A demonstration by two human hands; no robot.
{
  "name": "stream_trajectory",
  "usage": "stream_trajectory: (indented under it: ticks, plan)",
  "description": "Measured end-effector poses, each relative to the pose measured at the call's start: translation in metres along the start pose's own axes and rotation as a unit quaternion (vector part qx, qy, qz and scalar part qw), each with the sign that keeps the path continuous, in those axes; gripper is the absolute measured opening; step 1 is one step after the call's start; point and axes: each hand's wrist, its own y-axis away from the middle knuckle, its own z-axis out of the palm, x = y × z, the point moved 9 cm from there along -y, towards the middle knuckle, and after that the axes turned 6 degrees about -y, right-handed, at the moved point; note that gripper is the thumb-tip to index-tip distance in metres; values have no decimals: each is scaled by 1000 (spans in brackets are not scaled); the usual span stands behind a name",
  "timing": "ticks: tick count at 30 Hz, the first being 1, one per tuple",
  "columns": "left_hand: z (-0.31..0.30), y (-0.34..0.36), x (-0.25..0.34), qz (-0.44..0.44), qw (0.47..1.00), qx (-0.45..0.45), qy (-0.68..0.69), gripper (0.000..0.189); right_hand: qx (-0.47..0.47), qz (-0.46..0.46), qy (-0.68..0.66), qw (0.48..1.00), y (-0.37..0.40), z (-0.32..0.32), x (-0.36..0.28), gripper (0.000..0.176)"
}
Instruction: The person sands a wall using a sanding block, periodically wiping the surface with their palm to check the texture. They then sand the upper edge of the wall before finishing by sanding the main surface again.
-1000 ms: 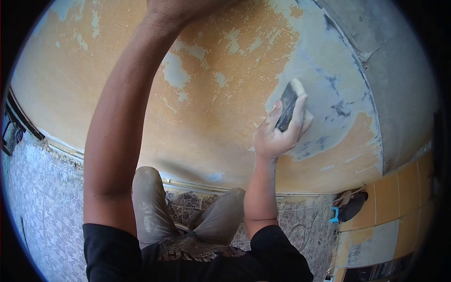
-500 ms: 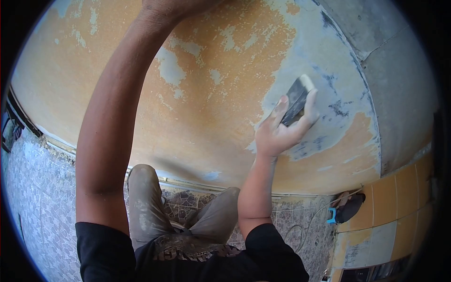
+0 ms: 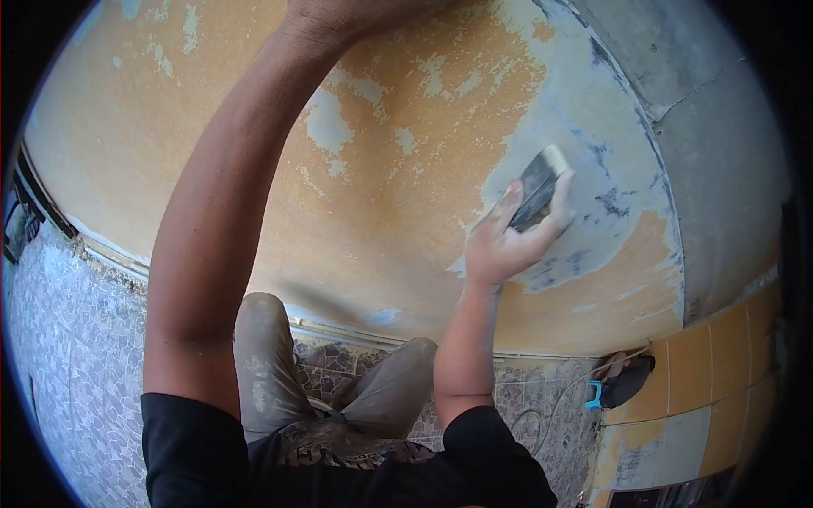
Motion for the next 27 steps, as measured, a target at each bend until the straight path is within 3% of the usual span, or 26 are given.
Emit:
stream_trajectory:
  ticks: [4,8,11,14,16,19,23,27]
  plan:
    - [-2,-2,-2,35,998,13,44,23,7,-21,34,999,-9,5,-7,59]
    - [-3,-2,3,40,999,1,-20,24,8,-34,26,999,163,7,18,59]
    - [-2,-1,1,28,999,2,-25,24,-24,-11,-12,1000,164,7,9,59]
    - [-1,1,2,23,1000,-1,-13,24,-35,-59,11,998,40,9,-9,60]
    - [-4,-1,2,28,999,7,-13,24,-9,-1,-2,1000,-17,8,-11,59]
    - [-5,-1,5,47,999,2,-17,23,-8,-14,33,999,2,9,-9,58]
    - [-4,-2,3,22,1000,-20,-7,24,-7,-18,6,1000,155,9,10,60]
    - [0,-1,1,6,1000,-8,-14,25,1,-29,-15,999,112,5,5,60]
